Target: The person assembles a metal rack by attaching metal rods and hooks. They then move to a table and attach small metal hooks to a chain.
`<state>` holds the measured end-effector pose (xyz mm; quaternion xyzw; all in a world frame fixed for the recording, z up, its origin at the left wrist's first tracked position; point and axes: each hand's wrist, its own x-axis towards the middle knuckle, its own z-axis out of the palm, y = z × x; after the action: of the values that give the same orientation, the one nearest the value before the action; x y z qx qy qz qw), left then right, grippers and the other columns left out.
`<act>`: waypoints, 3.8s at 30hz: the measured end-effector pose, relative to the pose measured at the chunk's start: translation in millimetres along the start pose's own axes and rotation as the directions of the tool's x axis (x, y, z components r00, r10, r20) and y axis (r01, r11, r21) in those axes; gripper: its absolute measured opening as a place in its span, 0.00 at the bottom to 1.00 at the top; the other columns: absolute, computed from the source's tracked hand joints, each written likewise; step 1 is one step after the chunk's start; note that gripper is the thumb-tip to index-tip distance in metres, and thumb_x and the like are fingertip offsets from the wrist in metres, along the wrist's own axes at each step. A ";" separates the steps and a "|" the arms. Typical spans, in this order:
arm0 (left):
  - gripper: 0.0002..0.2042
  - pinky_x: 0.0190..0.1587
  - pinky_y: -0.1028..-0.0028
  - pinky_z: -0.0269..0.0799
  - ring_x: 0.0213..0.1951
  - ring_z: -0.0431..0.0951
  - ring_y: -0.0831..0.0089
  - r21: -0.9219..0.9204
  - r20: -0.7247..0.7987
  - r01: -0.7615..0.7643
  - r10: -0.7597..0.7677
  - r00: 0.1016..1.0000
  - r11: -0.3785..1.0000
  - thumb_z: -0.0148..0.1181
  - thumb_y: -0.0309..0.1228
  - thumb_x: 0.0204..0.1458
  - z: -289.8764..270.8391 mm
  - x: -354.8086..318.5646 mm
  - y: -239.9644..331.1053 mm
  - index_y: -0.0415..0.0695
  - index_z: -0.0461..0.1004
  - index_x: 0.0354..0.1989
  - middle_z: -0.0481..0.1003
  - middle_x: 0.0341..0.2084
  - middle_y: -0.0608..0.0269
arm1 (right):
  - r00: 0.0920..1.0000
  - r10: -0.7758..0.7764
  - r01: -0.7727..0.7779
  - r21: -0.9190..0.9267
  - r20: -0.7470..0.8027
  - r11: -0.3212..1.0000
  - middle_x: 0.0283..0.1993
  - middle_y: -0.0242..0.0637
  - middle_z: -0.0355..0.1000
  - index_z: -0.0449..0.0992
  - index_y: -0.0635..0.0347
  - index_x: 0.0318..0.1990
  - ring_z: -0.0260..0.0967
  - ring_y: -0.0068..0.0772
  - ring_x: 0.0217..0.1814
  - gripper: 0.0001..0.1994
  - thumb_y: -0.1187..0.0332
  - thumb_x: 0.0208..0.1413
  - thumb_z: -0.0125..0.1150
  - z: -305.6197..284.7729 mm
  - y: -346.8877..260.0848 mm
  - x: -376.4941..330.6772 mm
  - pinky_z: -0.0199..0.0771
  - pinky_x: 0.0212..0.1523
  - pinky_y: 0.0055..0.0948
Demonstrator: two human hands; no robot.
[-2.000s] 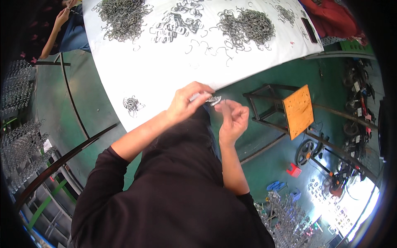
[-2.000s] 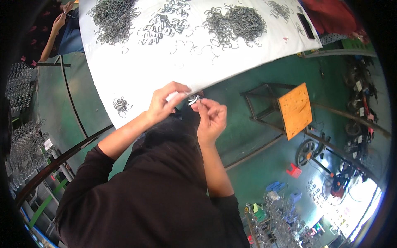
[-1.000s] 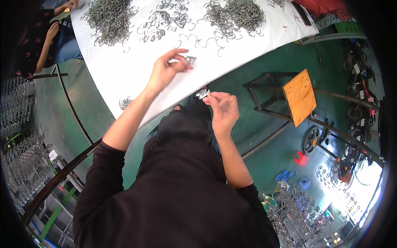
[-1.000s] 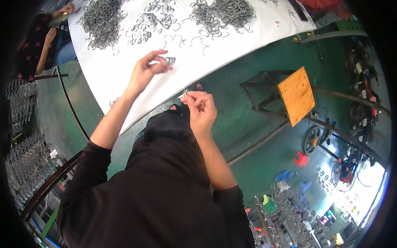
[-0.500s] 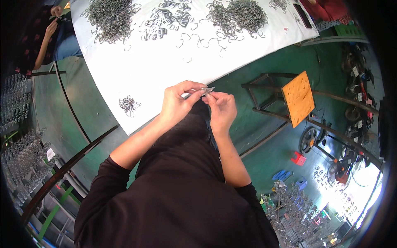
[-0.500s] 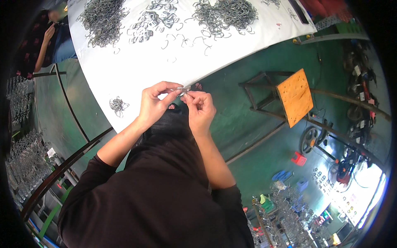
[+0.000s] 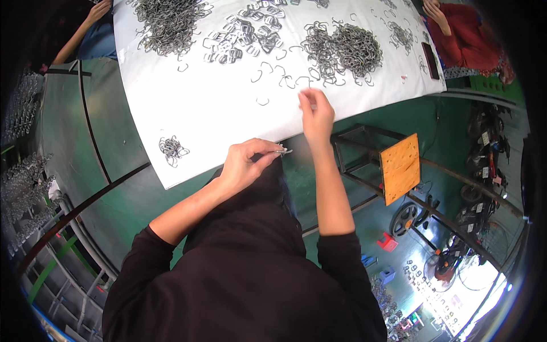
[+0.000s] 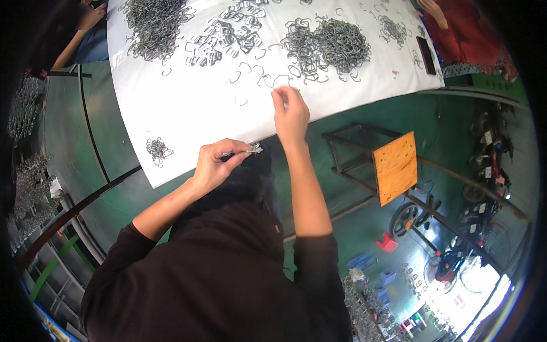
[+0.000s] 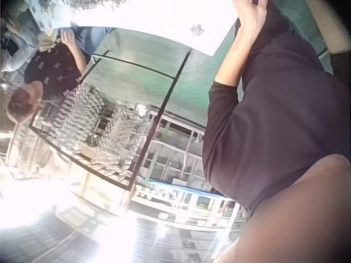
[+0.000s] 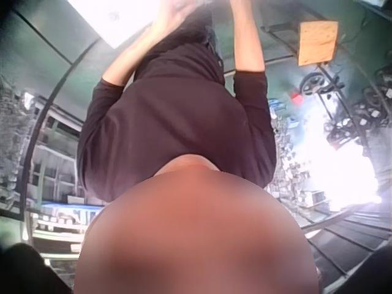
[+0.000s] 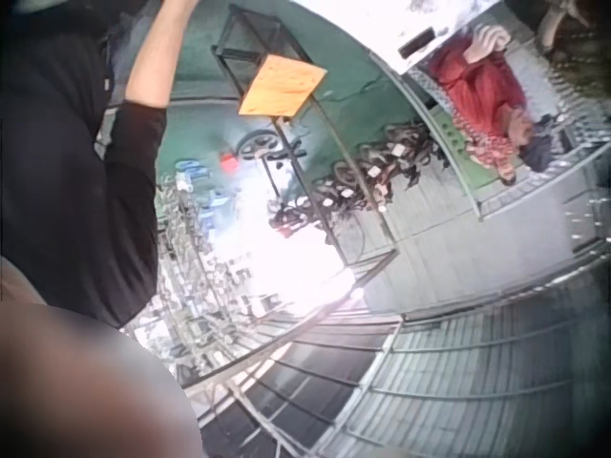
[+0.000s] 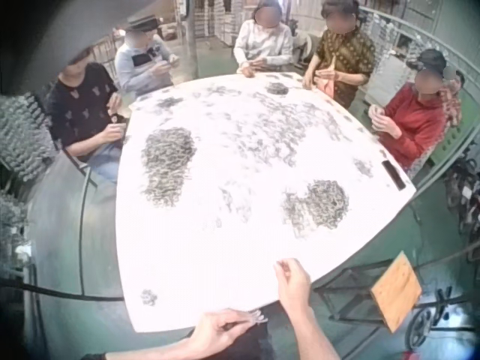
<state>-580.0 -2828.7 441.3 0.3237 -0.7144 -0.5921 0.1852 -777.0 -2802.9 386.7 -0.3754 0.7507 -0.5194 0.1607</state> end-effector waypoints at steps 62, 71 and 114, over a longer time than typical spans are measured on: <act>0.05 0.27 0.75 0.72 0.25 0.78 0.73 0.105 0.220 -0.179 0.153 0.964 0.978 0.62 0.26 0.50 -0.4 47.2 32.9 0.38 0.79 0.34 0.78 0.25 0.59 | 0.963 0.093 0.005 0.366 -0.252 0.931 0.37 0.43 0.72 0.61 0.62 0.27 0.75 0.28 0.35 0.12 0.85 0.53 0.58 -14.4 -61.6 -127.4 0.78 0.37 0.25; 0.06 0.25 0.71 0.72 0.23 0.77 0.68 0.320 0.232 -0.417 0.356 0.905 0.851 0.62 0.24 0.49 10.4 31.8 29.3 0.39 0.78 0.35 0.76 0.26 0.61 | 0.973 0.117 -0.060 0.270 -0.201 0.961 0.34 0.37 0.74 0.67 0.63 0.35 0.76 0.25 0.31 0.05 0.77 0.56 0.58 -28.3 -59.1 -118.9 0.75 0.27 0.20; 0.06 0.33 0.71 0.75 0.30 0.80 0.64 0.118 0.095 -0.333 0.323 0.942 0.936 0.60 0.21 0.50 8.6 -3.7 9.0 0.39 0.72 0.36 0.77 0.29 0.55 | 0.942 0.240 -0.086 0.523 -0.234 0.848 0.36 0.41 0.72 0.66 0.66 0.32 0.74 0.26 0.35 0.07 0.85 0.52 0.59 -25.1 -81.2 -129.3 0.78 0.39 0.23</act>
<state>-585.1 -2819.1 448.5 0.1893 -0.8023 -0.5159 0.2330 -674.4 -2706.4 450.9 -0.1738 0.6327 -0.7315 0.1855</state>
